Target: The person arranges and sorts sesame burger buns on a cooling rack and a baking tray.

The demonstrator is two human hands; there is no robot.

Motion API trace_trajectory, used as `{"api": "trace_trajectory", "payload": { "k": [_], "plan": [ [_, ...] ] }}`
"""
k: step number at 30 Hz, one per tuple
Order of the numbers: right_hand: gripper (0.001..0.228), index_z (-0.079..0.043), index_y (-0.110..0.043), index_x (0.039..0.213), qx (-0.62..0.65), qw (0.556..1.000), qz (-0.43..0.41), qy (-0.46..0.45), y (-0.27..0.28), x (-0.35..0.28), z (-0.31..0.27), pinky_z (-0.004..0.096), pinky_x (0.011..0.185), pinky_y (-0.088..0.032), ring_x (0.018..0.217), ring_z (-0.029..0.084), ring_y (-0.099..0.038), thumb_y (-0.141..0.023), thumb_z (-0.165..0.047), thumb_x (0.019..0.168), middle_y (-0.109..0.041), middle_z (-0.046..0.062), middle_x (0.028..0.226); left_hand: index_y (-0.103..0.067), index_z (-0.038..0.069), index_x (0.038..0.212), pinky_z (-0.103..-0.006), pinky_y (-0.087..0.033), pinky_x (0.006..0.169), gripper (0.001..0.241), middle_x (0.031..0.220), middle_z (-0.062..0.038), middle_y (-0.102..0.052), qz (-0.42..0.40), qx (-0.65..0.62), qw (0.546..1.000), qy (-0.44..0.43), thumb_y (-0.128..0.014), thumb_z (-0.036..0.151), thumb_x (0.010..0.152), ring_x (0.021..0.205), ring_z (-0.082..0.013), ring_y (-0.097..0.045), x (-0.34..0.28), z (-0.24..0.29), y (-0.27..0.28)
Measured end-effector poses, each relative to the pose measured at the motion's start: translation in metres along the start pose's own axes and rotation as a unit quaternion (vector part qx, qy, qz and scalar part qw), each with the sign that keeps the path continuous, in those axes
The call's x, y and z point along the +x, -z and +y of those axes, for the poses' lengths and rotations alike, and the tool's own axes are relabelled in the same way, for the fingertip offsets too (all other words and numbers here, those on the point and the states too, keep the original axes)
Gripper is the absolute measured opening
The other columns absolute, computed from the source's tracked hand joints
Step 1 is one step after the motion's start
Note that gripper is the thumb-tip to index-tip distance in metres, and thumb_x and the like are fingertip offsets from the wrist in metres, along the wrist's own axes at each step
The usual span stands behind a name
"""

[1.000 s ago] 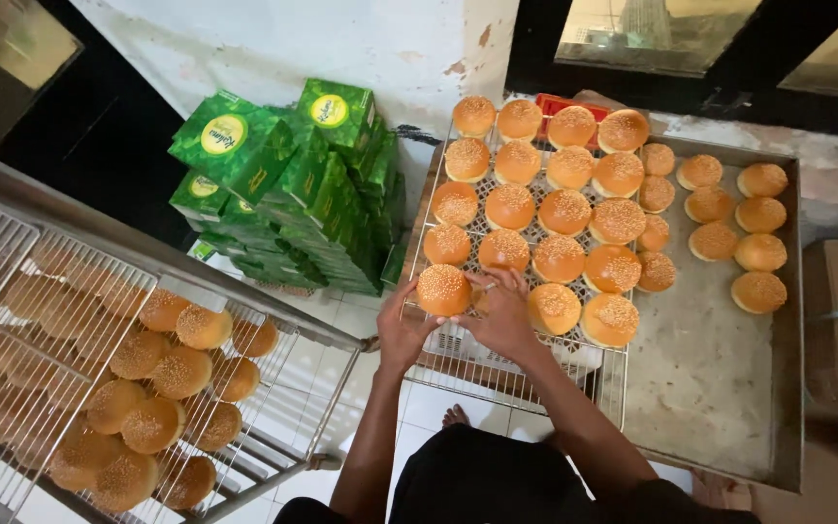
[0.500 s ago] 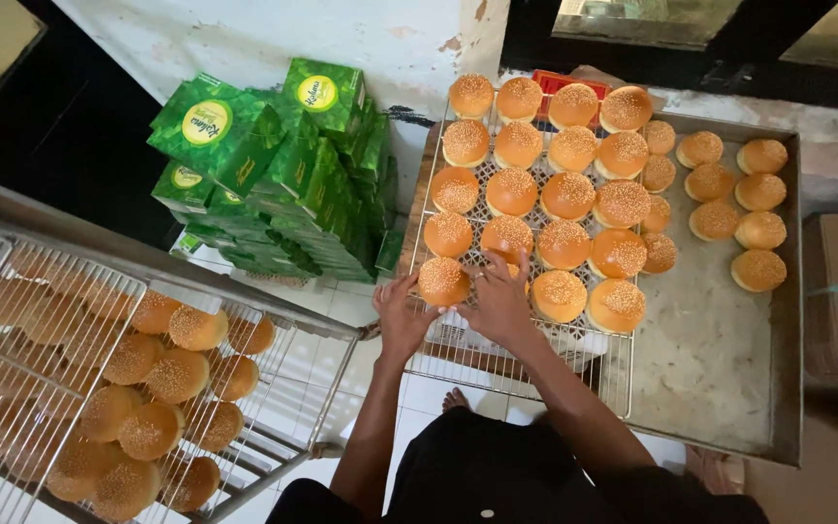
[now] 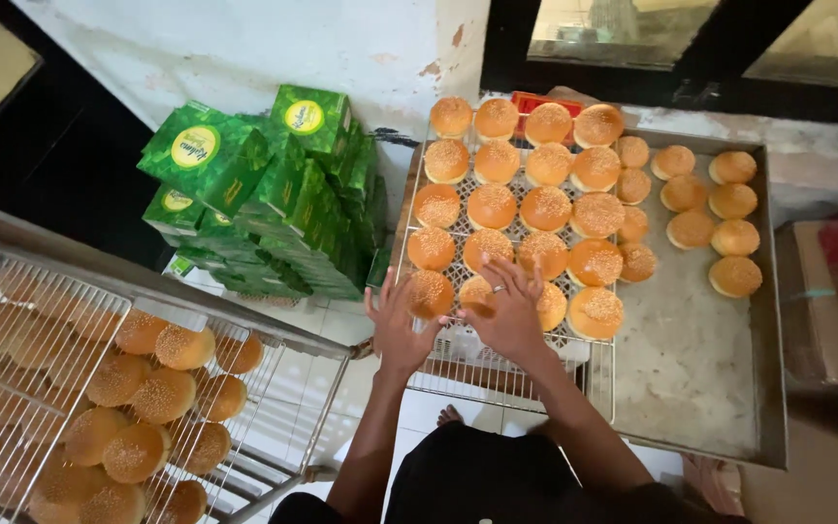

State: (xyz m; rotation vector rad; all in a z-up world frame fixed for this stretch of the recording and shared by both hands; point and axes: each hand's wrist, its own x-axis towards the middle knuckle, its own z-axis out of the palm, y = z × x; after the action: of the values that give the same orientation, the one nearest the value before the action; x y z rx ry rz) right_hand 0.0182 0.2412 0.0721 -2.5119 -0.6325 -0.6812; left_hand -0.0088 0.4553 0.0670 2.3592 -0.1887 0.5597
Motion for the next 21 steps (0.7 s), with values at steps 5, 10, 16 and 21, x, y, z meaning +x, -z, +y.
{"api": "trace_trajectory", "payload": {
  "k": [5,10,16,21],
  "plan": [
    [0.078,-0.006,-0.052,0.143,0.108,0.987,-0.012,-0.119,0.041,-0.003,0.006,0.057,0.126,-0.01,0.147,0.031,-0.039,-0.082,-0.042,0.08,-0.054,0.011,0.147,-0.052,0.005,0.147,-0.0595,-0.012,0.127,0.083,0.152,-0.011,-0.055,0.003,-0.115,0.993,-0.026,-0.078,0.054,0.084,0.154,-0.0344,-0.035,0.006,0.033,-0.022],
    [0.073,-0.008,-0.053,0.144,0.142,0.98,0.033,-0.136,0.067,-0.018,0.026,0.059,0.125,-0.014,0.147,0.034,-0.041,-0.082,-0.034,0.083,-0.055,0.013,0.148,-0.052,0.007,0.149,-0.0606,-0.012,0.129,0.087,0.154,-0.012,-0.055,0.008,-0.136,0.989,-0.065,-0.07,0.061,0.083,0.155,-0.0345,-0.038,0.01,0.076,-0.052],
    [0.076,-0.01,-0.057,0.142,0.142,0.974,0.093,-0.15,0.101,-0.041,0.054,0.052,0.124,-0.025,0.143,0.033,-0.047,-0.086,-0.026,0.074,-0.06,0.01,0.144,-0.057,0.009,0.144,-0.0599,-0.013,0.129,0.084,0.15,-0.008,-0.06,-0.05,-0.168,0.981,-0.082,-0.073,0.064,0.083,0.155,-0.0346,-0.038,0.012,0.126,-0.087],
    [0.072,-0.009,-0.057,0.142,0.138,0.968,0.107,-0.178,0.124,-0.069,0.092,0.051,0.122,-0.028,0.143,0.033,-0.047,-0.083,-0.018,0.076,-0.06,0.011,0.146,-0.052,0.008,0.151,-0.0598,-0.016,0.13,0.084,0.156,-0.01,-0.055,-0.064,-0.226,0.967,-0.097,-0.073,0.06,0.088,0.157,-0.0361,-0.036,0.011,0.168,-0.122]
  ]
}}
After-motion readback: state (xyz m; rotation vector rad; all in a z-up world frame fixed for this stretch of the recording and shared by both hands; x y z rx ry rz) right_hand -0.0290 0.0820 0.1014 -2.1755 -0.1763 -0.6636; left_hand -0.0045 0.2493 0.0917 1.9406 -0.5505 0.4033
